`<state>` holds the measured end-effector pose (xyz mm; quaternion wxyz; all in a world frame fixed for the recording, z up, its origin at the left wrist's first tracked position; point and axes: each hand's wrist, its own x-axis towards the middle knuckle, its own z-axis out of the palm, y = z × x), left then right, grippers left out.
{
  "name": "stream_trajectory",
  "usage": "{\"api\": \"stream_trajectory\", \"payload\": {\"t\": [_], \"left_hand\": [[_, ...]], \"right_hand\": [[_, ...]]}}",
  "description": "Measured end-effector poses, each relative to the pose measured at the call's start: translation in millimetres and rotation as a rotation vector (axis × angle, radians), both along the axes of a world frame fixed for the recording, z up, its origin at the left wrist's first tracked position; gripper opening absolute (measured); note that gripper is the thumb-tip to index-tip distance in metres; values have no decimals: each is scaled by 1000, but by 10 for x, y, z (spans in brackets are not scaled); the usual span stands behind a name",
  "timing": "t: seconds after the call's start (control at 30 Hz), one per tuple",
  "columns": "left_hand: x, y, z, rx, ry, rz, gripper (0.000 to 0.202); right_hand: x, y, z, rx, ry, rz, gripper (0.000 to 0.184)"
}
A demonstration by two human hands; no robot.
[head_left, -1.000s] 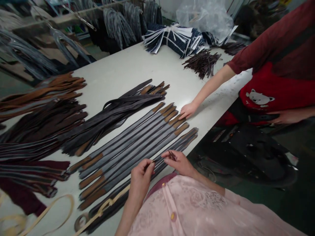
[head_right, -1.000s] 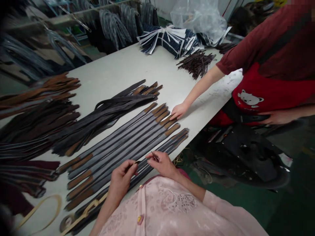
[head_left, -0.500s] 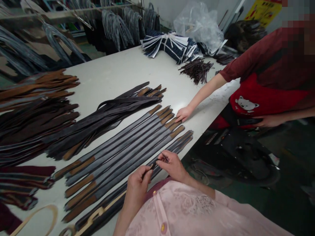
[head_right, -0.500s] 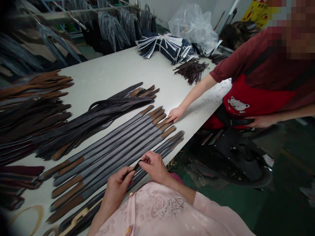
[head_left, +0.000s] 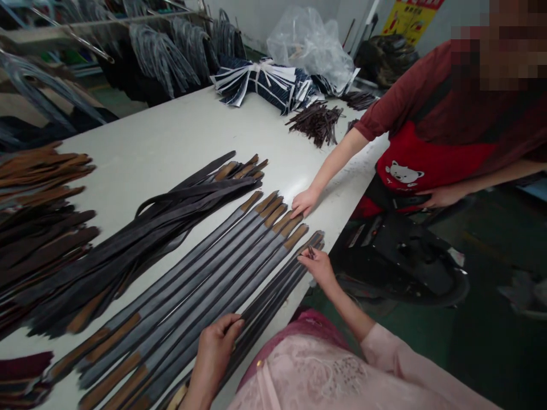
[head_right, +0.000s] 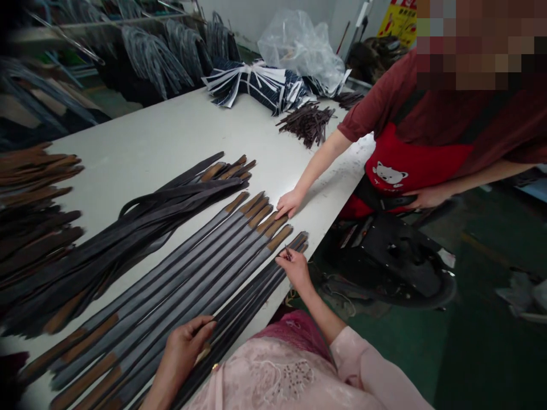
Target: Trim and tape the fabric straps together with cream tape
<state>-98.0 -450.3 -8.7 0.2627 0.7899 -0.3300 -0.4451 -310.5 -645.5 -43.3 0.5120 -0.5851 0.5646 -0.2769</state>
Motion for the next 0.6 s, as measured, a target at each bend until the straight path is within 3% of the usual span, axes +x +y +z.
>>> {"api": "stream_trajectory", "payload": {"t": [0.13,0.27,0.43,0.6], "left_hand": [[167,27,-193,44,-7,-24,36],[243,-7,-258,94,41,-2,43],[218,-164,-270,84,39,36,50],[219,-308,-432,105,3,10,48]], "right_hand": [[-134,-141,-135,-213,201,36,15],[-188,-308,-209,-370,386,147,13],[-160,-639,-408,-335,343,60,15],[-65,-946,-589,-249,354,-17,18]]}}
